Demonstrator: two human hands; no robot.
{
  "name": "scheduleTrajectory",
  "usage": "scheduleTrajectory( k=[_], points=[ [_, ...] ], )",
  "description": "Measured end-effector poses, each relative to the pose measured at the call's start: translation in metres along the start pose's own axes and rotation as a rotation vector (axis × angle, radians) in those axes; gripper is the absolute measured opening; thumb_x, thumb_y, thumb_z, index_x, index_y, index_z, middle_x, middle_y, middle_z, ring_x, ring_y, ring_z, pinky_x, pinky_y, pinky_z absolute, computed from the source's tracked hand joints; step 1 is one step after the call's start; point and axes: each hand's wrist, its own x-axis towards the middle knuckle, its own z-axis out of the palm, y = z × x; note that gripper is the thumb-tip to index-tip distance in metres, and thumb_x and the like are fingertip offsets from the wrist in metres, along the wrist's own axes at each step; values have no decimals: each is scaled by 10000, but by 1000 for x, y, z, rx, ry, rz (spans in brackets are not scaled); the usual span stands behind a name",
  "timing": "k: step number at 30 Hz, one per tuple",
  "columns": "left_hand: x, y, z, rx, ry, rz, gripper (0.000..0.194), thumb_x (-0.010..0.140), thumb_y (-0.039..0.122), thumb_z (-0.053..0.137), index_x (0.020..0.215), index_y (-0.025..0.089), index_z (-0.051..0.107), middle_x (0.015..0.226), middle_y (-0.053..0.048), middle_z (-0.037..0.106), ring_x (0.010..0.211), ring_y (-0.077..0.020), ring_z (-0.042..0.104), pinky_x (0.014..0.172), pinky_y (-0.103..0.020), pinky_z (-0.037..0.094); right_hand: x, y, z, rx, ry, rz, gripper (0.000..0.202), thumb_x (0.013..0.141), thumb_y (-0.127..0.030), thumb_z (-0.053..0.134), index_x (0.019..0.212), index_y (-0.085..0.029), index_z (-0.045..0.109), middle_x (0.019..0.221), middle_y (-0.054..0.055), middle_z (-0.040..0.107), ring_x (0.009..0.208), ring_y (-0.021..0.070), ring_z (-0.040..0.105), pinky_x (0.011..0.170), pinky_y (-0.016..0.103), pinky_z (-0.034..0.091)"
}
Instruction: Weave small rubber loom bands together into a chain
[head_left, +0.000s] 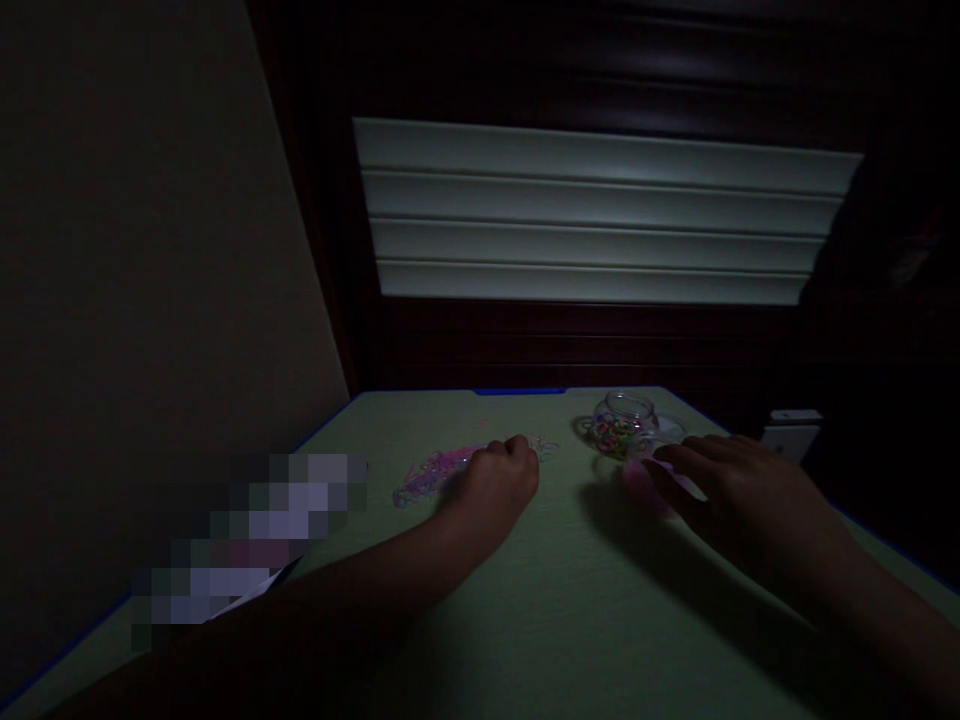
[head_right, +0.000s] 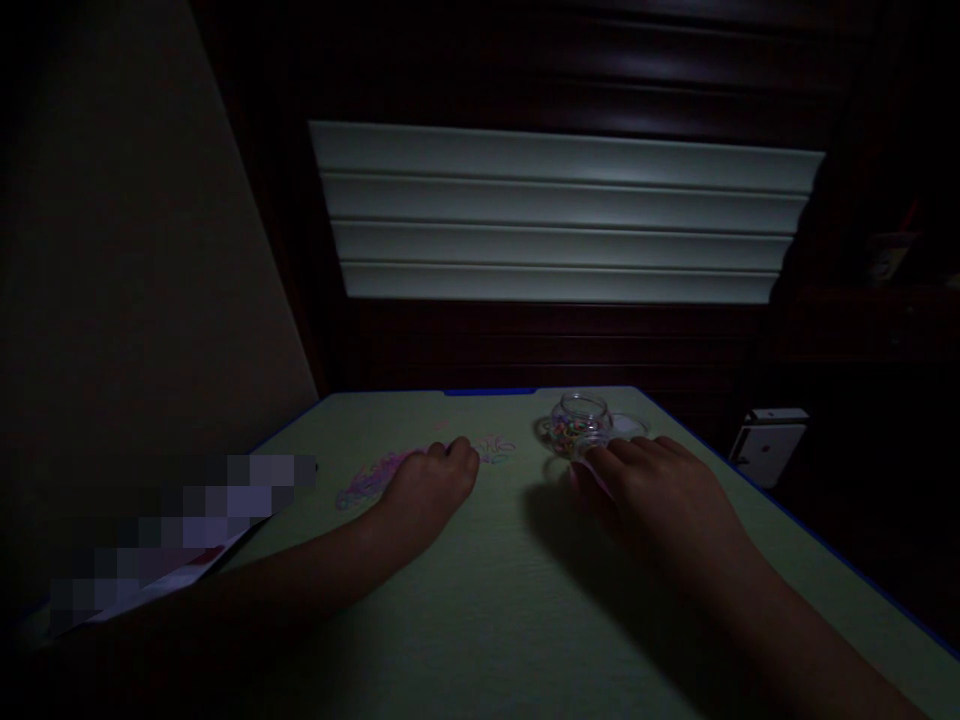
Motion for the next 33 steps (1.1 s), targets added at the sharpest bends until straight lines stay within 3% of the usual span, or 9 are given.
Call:
scheduleTrajectory(
  k=[10,17,20,25,33],
  points=[
    [-10,15,-28,-130,33,132,201,791,33,452,948,133,529,846,-81,554,694,-199,584,500,-259,426,-1,1,0,-3,16,0,260,870,-304,432,909,-191,663,817,68,675,679,203,618,605,317,434],
    [-14,20,-37,-588,84,121,186,892,156,385,957,186,556,882,-20,589,719,-153,589,614,-276,451,0,0,-2,10,23,1,250,866,-290,437,893,-188,665,797,60,676,676,201,619,602,305,431],
    [-14,26,-33,-873,133,74,229,920,219,362,966,193,585,889,-11,598,767,-121,570,689,-247,439,0,-1,-2,2,47,-20,243,860,-271,440,887,-185,666,790,60,677,663,201,618,598,307,427],
    [-10,34,-25,-1197,143,-68,206,884,265,438,873,187,629,817,-6,608,732,-111,541,646,-217,407,-1,0,-1,16,59,-14,261,871,-269,414,892,-189,662,798,59,676,672,205,615,608,314,427],
    [4,29,-15,-1719,-42,-327,149,787,259,533,805,133,610,654,15,551,559,-74,478,514,-182,358,0,-4,-1,109,113,-60,227,867,-243,441,943,-178,645,851,70,676,701,201,613,618,308,440]
  ],
)
